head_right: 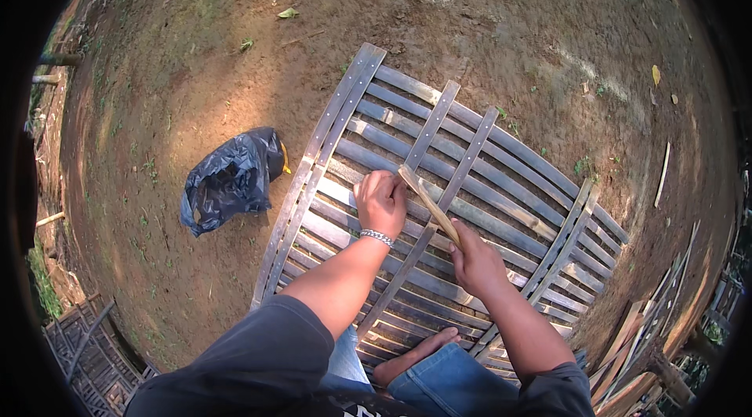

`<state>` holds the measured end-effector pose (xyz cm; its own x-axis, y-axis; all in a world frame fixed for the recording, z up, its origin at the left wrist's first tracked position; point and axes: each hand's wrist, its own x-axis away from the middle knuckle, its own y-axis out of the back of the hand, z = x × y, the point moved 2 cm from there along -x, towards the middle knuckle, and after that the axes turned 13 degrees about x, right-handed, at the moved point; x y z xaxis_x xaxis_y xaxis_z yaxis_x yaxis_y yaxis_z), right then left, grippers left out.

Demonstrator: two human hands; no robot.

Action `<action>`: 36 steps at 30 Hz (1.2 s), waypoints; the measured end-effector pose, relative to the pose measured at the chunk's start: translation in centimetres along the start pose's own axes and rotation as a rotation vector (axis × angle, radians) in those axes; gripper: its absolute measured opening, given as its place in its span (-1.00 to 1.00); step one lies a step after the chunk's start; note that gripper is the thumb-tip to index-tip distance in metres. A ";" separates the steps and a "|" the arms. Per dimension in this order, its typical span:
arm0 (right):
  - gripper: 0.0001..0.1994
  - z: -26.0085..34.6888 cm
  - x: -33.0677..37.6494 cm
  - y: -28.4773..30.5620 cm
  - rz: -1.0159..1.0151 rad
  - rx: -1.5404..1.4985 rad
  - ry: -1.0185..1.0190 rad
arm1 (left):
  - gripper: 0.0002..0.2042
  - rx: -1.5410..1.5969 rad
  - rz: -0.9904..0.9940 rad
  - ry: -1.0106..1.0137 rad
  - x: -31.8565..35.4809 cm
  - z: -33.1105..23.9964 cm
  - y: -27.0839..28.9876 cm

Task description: The person sits on the ground and uses a hammer to drive nails into a wooden slat structure. They repeatedly pick up nails from a black plastic bag and secure them into the wooden frame.

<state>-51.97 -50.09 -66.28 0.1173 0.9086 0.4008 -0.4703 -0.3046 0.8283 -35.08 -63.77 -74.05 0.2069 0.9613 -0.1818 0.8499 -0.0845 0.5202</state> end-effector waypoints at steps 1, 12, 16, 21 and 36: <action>-0.54 0.0 0.0 0.2 -0.028 -0.019 0.011 | -0.94 -0.004 0.007 0.007 0.0 0.1 0.0; -0.54 0.4 0.1 0.1 -0.019 -0.043 -0.006 | -0.93 0.011 -0.012 0.002 0.0 -0.1 0.1; -0.50 -0.5 1.0 -1.3 -0.234 -0.072 0.137 | -0.93 0.006 -0.037 -0.014 -0.4 -0.2 -0.3; -0.49 -0.3 0.5 -1.0 -0.100 -0.043 -0.001 | -0.92 0.037 -0.015 0.027 0.3 0.0 0.2; -0.52 1.5 0.9 1.4 -0.073 -0.186 -0.100 | -0.87 0.013 -0.077 -0.010 -0.1 0.6 -0.2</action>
<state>-51.23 -50.12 -64.13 0.2386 0.8907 0.3870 -0.6098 -0.1727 0.7735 -34.98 -64.03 -74.61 0.1457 0.9625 -0.2290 0.8694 -0.0141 0.4939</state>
